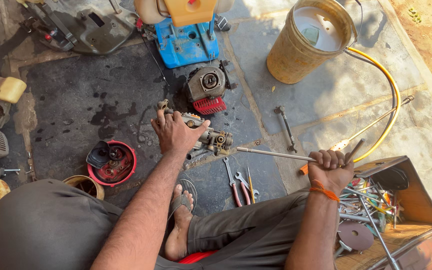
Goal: The person sits on the ground repairing a small gearbox assembly. They use a long metal rod to work on the housing, pick up a sprocket gear, wipe parts with a cloth, fit the gear onto the gearbox shaft, and press and adjust components by hand to seat them together.
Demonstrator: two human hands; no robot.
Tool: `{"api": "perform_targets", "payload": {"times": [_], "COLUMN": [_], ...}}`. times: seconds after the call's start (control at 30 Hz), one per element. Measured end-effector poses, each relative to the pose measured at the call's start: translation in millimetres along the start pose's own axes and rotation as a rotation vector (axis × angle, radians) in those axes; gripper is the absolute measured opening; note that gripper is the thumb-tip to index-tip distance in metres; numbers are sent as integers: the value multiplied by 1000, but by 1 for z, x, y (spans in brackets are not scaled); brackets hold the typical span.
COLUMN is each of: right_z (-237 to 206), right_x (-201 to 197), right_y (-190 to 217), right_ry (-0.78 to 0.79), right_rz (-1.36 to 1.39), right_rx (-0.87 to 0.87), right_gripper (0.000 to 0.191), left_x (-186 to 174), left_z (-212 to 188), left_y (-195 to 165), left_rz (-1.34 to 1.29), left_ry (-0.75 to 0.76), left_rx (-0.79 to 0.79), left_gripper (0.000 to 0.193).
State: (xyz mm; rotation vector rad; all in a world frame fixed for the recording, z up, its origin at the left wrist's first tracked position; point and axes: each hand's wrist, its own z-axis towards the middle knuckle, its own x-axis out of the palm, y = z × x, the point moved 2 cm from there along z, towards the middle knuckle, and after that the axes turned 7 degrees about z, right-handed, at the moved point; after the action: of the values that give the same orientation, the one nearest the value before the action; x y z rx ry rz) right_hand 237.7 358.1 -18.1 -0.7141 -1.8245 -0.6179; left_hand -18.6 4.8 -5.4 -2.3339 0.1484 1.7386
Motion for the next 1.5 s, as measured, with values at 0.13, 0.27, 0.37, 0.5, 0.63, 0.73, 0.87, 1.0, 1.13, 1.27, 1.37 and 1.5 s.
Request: {"api": "perform_targets", "payload": {"times": [0.13, 0.27, 0.37, 0.5, 0.63, 0.73, 0.87, 1.0, 1.13, 1.27, 1.37, 1.5], "right_z": [-2, 2, 3, 7, 0, -9, -24, -27, -12, -8, -3, 11], "right_x": [-8, -11, -8, -2, 0, 7, 23, 47, 48, 17, -12, -21], "right_y": [-8, -20, -24, -28, -32, -35, -23, -1, 2, -29, -46, -55], "right_ry": [-43, -18, -20, -37, -30, -125, -363, -73, -6, 69, -56, -100], "right_rz": [59, 15, -16, -9, -15, -37, -345, -997, -1552, -1434, -728, -274], "right_rx": [-7, -16, -26, -29, -6, 38, 227, 491, 250, -627, -334, 6], "right_gripper": [40, 39, 40, 36, 28, 18, 25, 43, 43, 43, 36, 29], "left_x": [14, 17, 17, 13, 19, 22, 22, 21, 21, 20, 18, 19], "left_z": [9, 11, 3, -2, 1, 2, 2, 1, 1, 0, -2, -4], "left_y": [9, 8, 5, 5, 9, 8, 8, 8, 8, 8, 10, 10], "left_rz": [-121, -105, -42, -57, -65, -61, -49, -59, -40, -77, -116, -131], "left_ry": [-124, -127, -98, -139, -136, -139, -145, -104, -127, -143, -170, -117], "left_rx": [-33, -57, -55, -50, -47, -40, -43, -61, -47, -62, -76, -74], "left_gripper": [111, 109, 104, 103, 105, 105, 104, 105, 104, 107, 107, 106]}}
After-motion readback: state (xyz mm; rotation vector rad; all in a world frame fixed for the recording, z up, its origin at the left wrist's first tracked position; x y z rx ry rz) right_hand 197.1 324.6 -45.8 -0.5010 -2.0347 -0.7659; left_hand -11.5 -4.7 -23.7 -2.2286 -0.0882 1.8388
